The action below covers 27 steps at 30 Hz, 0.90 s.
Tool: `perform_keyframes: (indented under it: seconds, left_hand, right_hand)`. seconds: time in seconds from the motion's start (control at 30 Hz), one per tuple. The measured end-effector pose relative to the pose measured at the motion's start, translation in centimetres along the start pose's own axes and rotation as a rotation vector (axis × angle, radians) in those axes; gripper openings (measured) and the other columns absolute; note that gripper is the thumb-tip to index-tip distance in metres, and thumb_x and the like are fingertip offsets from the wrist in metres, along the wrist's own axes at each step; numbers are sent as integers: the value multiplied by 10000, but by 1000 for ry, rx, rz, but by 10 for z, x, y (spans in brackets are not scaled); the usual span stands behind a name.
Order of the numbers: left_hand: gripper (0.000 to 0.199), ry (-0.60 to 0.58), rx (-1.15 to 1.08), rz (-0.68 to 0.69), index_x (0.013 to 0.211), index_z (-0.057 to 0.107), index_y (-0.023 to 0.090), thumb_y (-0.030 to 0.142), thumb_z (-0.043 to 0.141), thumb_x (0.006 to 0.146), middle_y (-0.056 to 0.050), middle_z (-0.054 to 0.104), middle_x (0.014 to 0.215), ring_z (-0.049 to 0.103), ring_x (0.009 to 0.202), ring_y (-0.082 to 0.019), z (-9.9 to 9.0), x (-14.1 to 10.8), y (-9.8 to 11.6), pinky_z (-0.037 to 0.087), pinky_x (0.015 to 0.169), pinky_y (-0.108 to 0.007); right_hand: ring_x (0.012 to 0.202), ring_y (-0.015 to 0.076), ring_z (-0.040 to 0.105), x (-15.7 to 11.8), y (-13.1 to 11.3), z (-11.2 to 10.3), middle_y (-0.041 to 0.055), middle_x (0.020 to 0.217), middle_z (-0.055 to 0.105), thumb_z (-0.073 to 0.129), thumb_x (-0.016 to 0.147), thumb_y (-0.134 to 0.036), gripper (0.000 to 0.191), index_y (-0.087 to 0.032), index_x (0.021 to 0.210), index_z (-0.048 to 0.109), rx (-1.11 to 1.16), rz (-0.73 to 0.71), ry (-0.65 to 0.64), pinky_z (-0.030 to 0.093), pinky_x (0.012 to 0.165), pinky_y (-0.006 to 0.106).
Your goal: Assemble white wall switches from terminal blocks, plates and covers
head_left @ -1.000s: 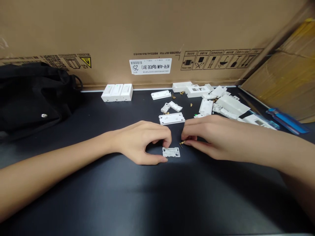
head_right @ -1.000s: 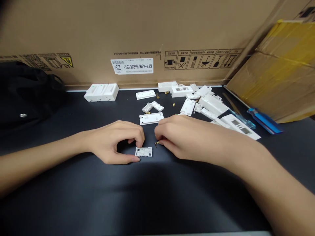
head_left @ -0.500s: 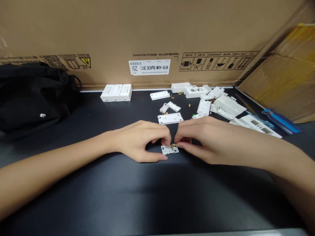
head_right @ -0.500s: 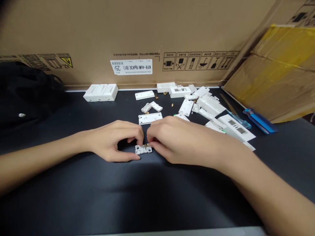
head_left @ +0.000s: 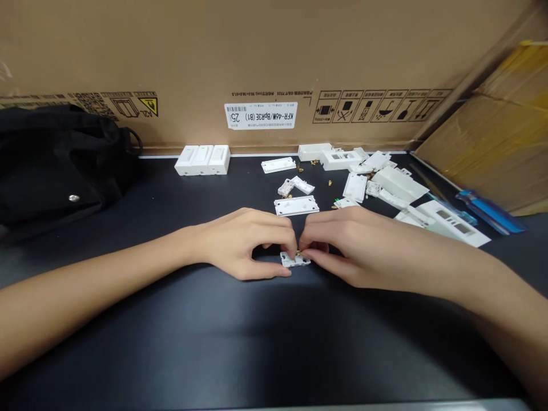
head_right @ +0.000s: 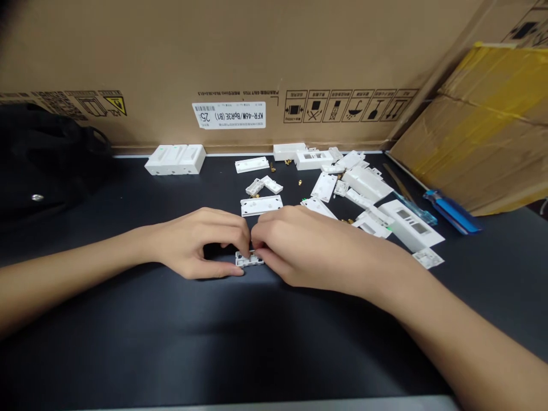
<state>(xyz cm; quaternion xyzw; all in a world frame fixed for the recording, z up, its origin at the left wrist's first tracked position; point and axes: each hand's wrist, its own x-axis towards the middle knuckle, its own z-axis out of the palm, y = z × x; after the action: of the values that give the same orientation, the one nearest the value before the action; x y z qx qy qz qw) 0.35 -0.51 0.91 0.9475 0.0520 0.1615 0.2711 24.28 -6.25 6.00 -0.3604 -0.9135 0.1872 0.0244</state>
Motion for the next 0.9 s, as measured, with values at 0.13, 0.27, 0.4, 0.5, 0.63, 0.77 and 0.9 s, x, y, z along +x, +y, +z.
perform_keyframes:
  seconds: [0.13, 0.27, 0.4, 0.5, 0.63, 0.77, 0.9]
  left_hand:
    - [153, 13, -2, 21, 1044, 703, 189, 321, 670, 973, -78, 739, 983, 694, 882, -175, 0, 1, 0, 533, 797, -275]
    - [138, 29, 5, 39, 1043, 713, 199, 308, 678, 966, -74, 747, 976, 700, 876, -179, 0, 2, 0, 538, 789, -273]
    - [149, 25, 10, 32, 1059, 725, 205, 312, 668, 973, -82, 742, 997, 707, 904, -185, 1, 1, 0, 544, 813, -275]
    - [157, 14, 27, 28, 1052, 734, 197, 314, 659, 978, -82, 735, 992, 704, 900, -183, 1, 0, 0, 540, 811, -276]
    - [169, 15, 54, 29, 1050, 734, 194, 320, 637, 991, -83, 730, 1003, 693, 895, -181, 2, 0, 0, 533, 798, -279]
    - [160, 20, 69, 32, 1051, 733, 212, 326, 644, 981, -76, 731, 994, 696, 898, -186, 3, 0, -1, 535, 802, -282]
    - [165, 21, 80, 48, 1057, 728, 190, 307, 634, 989, -75, 729, 983, 693, 889, -182, 3, 0, 0, 532, 798, -282]
  right_hand:
    - [760, 168, 642, -1, -2, 0, 35, 887, 715, 508, 962, -156, 217, -198, 911, 715, -27, 4, 1, 438, 710, 293]
    - [704, 153, 623, 0, -5, -1, 25, 843, 714, 524, 938, -140, 203, -197, 868, 705, -36, 5, 31, 413, 652, 281]
    - [647, 138, 594, 1, -7, -1, 15, 793, 697, 541, 921, -149, 188, -196, 791, 668, -45, 9, 57, 381, 608, 277]
    - [637, 135, 590, 1, -7, -1, 10, 780, 687, 531, 925, -148, 206, -198, 784, 671, -55, 33, 45, 374, 605, 278]
    - [656, 142, 602, 1, -9, -2, 12, 793, 692, 529, 931, -151, 210, -199, 809, 692, -45, 56, 12, 379, 613, 279]
    - [663, 136, 611, 2, -9, -3, 9, 794, 701, 529, 924, -115, 213, -197, 820, 696, -27, 64, 7, 384, 623, 272]
    - [643, 132, 595, 0, -8, -6, 7, 760, 683, 520, 939, -124, 222, -195, 826, 698, -36, 65, 2, 374, 613, 267]
